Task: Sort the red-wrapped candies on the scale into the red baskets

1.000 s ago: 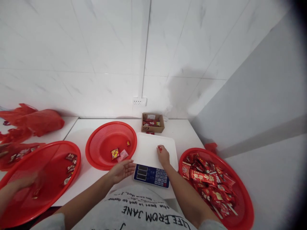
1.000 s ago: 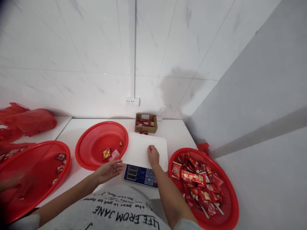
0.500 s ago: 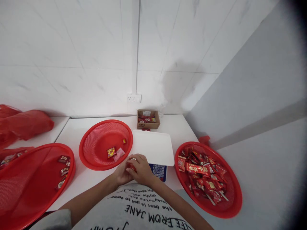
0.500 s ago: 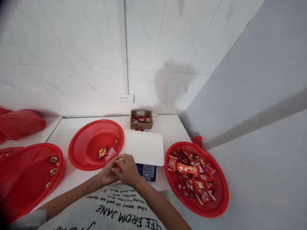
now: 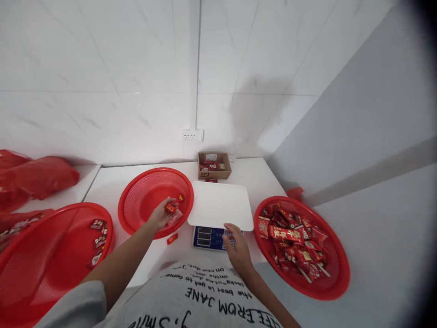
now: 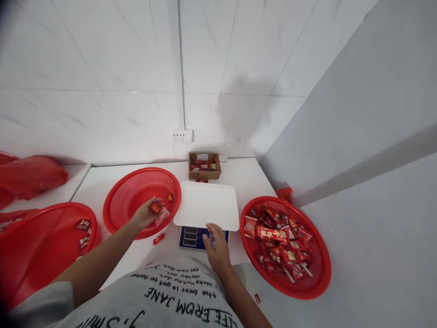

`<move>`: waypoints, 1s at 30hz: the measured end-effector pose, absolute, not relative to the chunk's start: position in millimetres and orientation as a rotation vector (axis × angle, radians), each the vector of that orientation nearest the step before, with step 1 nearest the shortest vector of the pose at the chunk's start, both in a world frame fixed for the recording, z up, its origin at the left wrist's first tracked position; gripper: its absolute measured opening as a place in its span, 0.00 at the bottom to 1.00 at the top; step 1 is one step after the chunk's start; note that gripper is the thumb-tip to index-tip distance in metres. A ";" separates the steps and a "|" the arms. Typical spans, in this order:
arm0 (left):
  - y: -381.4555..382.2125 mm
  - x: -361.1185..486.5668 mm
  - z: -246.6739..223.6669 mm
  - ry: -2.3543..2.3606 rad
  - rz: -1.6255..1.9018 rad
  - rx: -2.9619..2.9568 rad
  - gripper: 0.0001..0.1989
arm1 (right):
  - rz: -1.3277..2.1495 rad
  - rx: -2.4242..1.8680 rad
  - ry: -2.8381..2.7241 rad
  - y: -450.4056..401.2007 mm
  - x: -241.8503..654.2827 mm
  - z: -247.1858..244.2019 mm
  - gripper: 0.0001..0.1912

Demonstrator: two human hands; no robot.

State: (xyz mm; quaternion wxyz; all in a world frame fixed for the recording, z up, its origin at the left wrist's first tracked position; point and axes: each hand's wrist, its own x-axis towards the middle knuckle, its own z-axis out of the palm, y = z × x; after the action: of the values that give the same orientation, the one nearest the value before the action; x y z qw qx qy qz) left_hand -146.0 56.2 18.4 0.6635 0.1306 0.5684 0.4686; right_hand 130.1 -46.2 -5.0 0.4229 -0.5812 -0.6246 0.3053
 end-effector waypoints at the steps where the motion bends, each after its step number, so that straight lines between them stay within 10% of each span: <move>1: 58.9 -148.5 14.7 1.342 1.032 0.344 0.08 | 0.778 -1.499 -1.532 -52.0 133.6 -7.6 0.16; 21: -41.6 -173.2 -81.6 1.358 0.155 1.731 0.12 | 0.827 -1.736 -1.440 -102.0 115.7 -15.3 0.18; 30: -29.6 -162.3 -32.3 1.008 0.376 1.907 0.12 | 0.815 -1.868 -1.250 -131.1 110.4 -25.4 0.16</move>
State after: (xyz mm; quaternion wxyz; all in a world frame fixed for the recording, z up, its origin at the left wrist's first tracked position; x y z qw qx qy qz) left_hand -162.3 -29.6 -32.3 0.4583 0.7742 0.4091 0.1527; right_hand 110.4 -131.1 -25.4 0.3666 -0.7270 -0.4863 0.3172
